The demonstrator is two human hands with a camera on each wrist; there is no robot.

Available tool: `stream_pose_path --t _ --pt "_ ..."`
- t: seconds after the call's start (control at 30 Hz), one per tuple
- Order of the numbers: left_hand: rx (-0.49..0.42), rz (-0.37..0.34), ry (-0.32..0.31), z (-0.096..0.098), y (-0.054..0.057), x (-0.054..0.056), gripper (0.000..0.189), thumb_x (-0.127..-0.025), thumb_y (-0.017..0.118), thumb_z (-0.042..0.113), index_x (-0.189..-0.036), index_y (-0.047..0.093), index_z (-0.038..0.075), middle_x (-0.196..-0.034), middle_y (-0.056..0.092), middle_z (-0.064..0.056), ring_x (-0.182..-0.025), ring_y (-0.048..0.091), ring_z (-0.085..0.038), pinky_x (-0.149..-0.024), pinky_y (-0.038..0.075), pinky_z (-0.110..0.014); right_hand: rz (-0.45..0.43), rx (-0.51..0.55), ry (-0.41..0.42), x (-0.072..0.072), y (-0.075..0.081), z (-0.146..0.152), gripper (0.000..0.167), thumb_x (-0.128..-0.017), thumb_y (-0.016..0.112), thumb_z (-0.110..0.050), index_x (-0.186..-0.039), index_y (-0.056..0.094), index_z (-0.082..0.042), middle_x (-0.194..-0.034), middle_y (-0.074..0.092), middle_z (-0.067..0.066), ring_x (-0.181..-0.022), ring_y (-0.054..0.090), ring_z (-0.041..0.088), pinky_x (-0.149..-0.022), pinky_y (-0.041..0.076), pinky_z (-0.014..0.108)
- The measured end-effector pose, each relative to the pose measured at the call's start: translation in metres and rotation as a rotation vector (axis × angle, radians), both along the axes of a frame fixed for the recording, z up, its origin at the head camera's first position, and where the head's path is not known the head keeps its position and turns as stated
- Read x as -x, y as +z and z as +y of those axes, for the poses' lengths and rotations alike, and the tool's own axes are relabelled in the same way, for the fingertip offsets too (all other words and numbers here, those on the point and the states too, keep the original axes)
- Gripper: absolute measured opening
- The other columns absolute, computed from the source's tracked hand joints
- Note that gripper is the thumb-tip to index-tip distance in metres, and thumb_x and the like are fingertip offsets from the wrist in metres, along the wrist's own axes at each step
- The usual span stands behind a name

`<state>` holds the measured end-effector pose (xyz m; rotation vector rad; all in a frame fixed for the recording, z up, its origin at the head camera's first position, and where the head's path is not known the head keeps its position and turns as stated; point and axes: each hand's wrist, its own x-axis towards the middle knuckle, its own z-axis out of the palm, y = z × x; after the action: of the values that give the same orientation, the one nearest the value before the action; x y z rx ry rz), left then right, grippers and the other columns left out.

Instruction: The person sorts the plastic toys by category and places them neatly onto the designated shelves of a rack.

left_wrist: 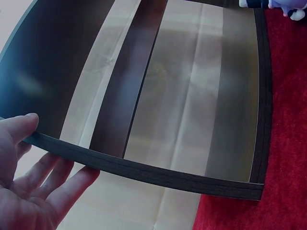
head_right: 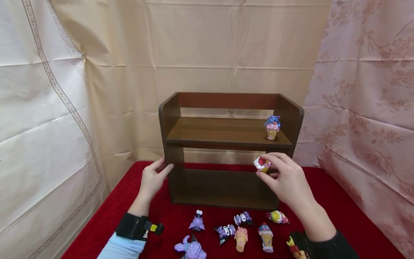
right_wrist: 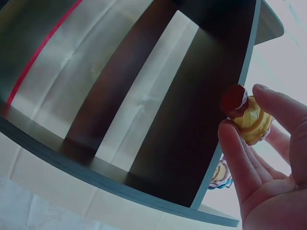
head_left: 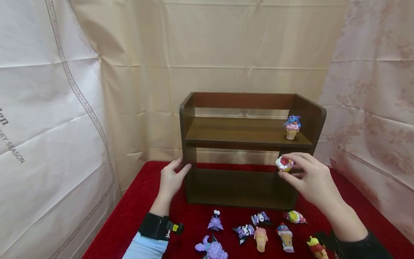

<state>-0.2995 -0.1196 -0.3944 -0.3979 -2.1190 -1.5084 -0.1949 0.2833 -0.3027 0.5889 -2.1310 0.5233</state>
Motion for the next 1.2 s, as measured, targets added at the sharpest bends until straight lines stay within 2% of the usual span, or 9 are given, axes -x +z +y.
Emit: stream_pose_path --t 0.17,0.43,0.73,1.0,1.2 --pt "0.000 -0.006 0.002 0.000 0.000 0.000 0.044 -0.096 0.073 0.017 -0.140 0.064 0.012 -0.133 0.066 -0.010 -0.120 0.065 -0.030 -0.091 0.057 -0.046 0.031 -0.002 0.017 0.001 0.007 -0.003 0.053 -0.066 0.095 -0.002 -0.114 0.074 -0.009 -0.110 0.069 0.005 -0.075 0.071 0.017 -0.074 0.048 0.003" --pt "-0.007 -0.017 -0.007 0.000 0.000 0.000 0.045 -0.097 0.073 0.018 -0.140 0.064 0.012 -0.134 0.066 -0.011 -0.121 0.064 -0.032 -0.092 0.056 -0.046 0.059 0.004 0.017 0.003 0.019 -0.009 0.056 -0.066 0.094 0.001 -0.118 0.073 -0.006 -0.116 0.068 0.011 -0.076 0.073 0.021 -0.076 0.044 0.001" --pt "-0.009 -0.031 -0.005 -0.001 0.000 -0.002 0.045 -0.097 0.073 0.019 -0.140 0.063 0.010 -0.135 0.065 -0.012 -0.121 0.063 -0.035 -0.093 0.056 -0.047 0.112 0.019 0.052 0.009 0.031 -0.013 0.055 -0.065 0.093 0.004 -0.116 0.073 -0.004 -0.113 0.069 0.013 -0.076 0.073 0.023 -0.078 0.044 0.002" --pt "-0.005 -0.033 0.005 -0.001 -0.001 -0.001 0.045 -0.096 0.073 0.020 -0.140 0.063 0.011 -0.135 0.066 -0.011 -0.120 0.064 -0.030 -0.093 0.056 -0.046 0.133 0.020 0.007 0.015 0.044 -0.020 0.053 -0.068 0.093 0.001 -0.117 0.072 -0.002 -0.115 0.068 0.017 -0.087 0.072 0.029 -0.078 0.045 0.005" --pt "-0.002 -0.029 0.002 -0.001 -0.002 0.000 0.046 -0.096 0.074 0.020 -0.140 0.063 0.013 -0.134 0.066 -0.009 -0.119 0.065 -0.027 -0.092 0.057 -0.045 0.141 0.039 0.011 0.023 0.053 -0.024 0.053 -0.069 0.093 0.001 -0.118 0.071 -0.001 -0.114 0.068 0.020 -0.093 0.070 0.032 -0.082 0.039 0.000"
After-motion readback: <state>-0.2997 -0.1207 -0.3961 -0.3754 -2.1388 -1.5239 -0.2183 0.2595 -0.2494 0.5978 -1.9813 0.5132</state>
